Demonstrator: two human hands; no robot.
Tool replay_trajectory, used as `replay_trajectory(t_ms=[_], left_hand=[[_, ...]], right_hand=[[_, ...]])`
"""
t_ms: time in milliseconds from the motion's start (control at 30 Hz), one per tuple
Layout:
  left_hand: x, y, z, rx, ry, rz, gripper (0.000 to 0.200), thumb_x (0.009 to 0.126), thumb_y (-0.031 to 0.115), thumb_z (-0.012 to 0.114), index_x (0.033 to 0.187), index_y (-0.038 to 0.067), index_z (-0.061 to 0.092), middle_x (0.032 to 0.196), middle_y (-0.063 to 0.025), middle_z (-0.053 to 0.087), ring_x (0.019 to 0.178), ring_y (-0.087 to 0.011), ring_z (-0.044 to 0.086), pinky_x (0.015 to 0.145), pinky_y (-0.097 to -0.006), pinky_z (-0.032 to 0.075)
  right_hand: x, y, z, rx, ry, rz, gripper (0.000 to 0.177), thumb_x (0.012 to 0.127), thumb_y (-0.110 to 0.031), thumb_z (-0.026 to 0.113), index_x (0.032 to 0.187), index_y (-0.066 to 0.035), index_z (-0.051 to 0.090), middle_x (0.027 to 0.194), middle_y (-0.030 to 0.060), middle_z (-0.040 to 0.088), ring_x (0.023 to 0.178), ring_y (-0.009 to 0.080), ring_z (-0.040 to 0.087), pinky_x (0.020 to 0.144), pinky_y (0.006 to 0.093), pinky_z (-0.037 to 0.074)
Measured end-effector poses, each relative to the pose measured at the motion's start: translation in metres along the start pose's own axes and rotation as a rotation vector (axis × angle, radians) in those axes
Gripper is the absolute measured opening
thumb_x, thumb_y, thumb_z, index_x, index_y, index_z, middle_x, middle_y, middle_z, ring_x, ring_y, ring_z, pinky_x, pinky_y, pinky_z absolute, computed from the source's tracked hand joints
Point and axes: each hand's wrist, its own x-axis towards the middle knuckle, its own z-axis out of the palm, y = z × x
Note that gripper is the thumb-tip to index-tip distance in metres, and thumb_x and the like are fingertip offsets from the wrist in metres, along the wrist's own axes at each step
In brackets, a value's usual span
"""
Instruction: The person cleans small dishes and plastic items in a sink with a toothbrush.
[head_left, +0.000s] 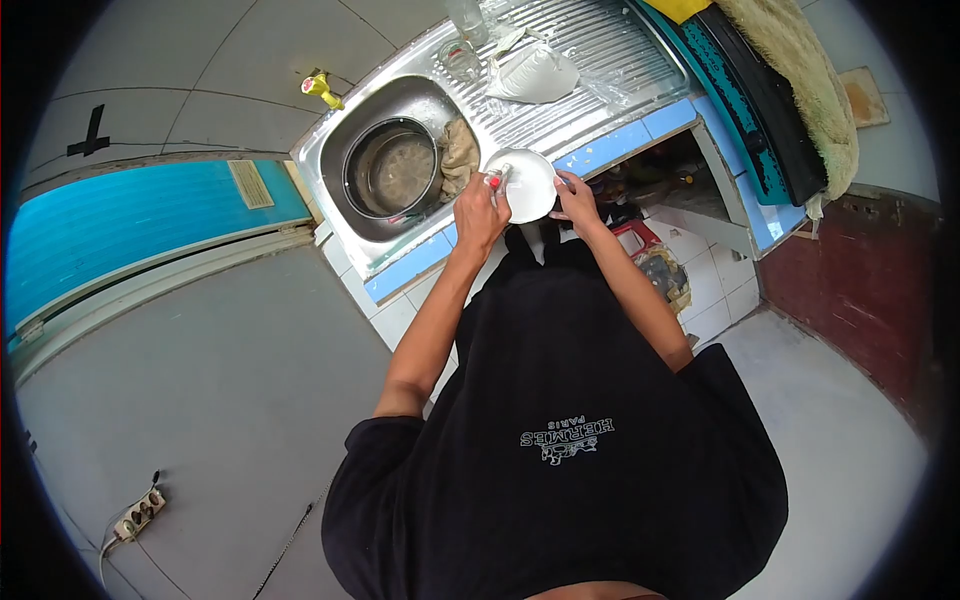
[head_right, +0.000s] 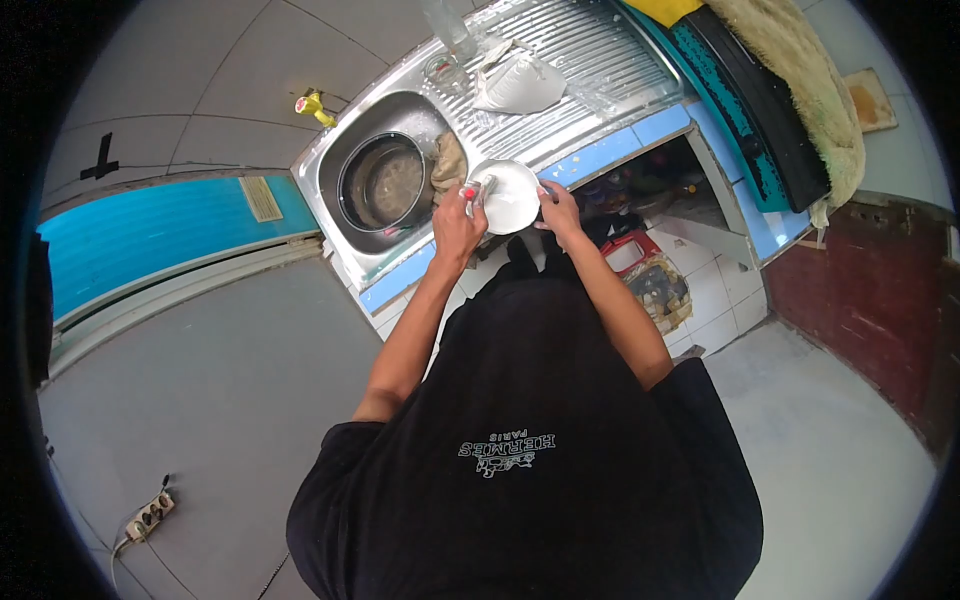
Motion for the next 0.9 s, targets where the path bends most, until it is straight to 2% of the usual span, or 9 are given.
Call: replay_trajectory(t_ms=[133,233,333,400,500,800,900], left_hand=[[-0.005,0.005,0.003,0.009,-0.01,0.065,0.013,0.074,0.001,0.057,0.088,0.001,0.058,0.081,-0.0162,0.055,0.068,-0.0369,0.058,0.059,-0.0432,0.047],[0.0,0.001,0.016,-0.026,-0.023,0.057,0.019,0.072,0.0,0.057,0.091,0.0,0.058,0.086,-0.0145,0.056,0.075,-0.0361,0.059,0.062,-0.0425,0.048],[0.005,-0.002,0.02,-0.104,-0.127,0.119,0.021,0.072,-0.002,0.055,0.093,0.001,0.059,0.091,-0.0134,0.058,0.077,-0.0356,0.06,0.064,-0.0419,0.049],[0.006,-0.007,0.019,-0.198,-0.242,0.232,0.026,0.072,-0.003,0.054,0.097,0.003,0.059,0.098,-0.0118,0.06,0.081,-0.0351,0.06,0.067,-0.0414,0.05],[0.004,-0.012,0.013,-0.27,-0.349,0.283,0.032,0.072,-0.005,0.053,0.102,0.005,0.06,0.101,-0.0122,0.061,0.08,-0.0361,0.061,0.068,-0.0399,0.05],[0.011,-0.014,-0.026,-0.285,-0.656,0.308,0.03,0.074,-0.001,0.052,0.101,0.004,0.062,0.098,-0.014,0.062,0.083,-0.0354,0.06,0.072,-0.0393,0.049],[0.015,-0.019,-0.028,-0.277,-0.61,0.307,0.027,0.074,-0.001,0.052,0.099,0.003,0.062,0.097,-0.0136,0.062,0.083,-0.0351,0.06,0.071,-0.0395,0.049]], right_hand=[[-0.001,-0.001,-0.001,-0.006,-0.003,0.005,0.035,0.092,-0.023,0.054,0.125,-0.012,0.052,0.1,0.0087,0.054,0.086,0.0172,0.056,0.062,0.0327,0.058],[0.0,0.0,-0.001,0.0,0.004,-0.001,0.035,0.091,-0.023,0.055,0.124,-0.012,0.053,0.1,0.0087,0.054,0.086,0.0173,0.056,0.062,0.0332,0.057],[0.002,0.001,-0.001,0.005,0.01,0.003,0.035,0.091,-0.023,0.055,0.124,-0.011,0.053,0.101,0.0085,0.054,0.087,0.0174,0.056,0.062,0.0335,0.057],[0.003,0.002,-0.001,0.009,0.009,0.006,0.035,0.091,-0.024,0.055,0.124,-0.011,0.053,0.103,0.0089,0.054,0.088,0.0181,0.056,0.063,0.0339,0.057],[0.001,0.003,-0.001,0.026,0.014,0.002,0.036,0.091,-0.026,0.055,0.124,-0.011,0.053,0.107,0.0098,0.054,0.091,0.0195,0.056,0.064,0.0348,0.057],[-0.001,0.003,0.003,0.031,0.034,-0.014,0.038,0.092,-0.029,0.053,0.125,-0.011,0.052,0.11,0.0103,0.054,0.094,0.02,0.056,0.066,0.0348,0.057],[-0.001,0.002,0.004,0.005,0.047,-0.012,0.037,0.092,-0.028,0.053,0.125,-0.012,0.052,0.109,0.0091,0.054,0.092,0.0187,0.056,0.064,0.0333,0.056]])
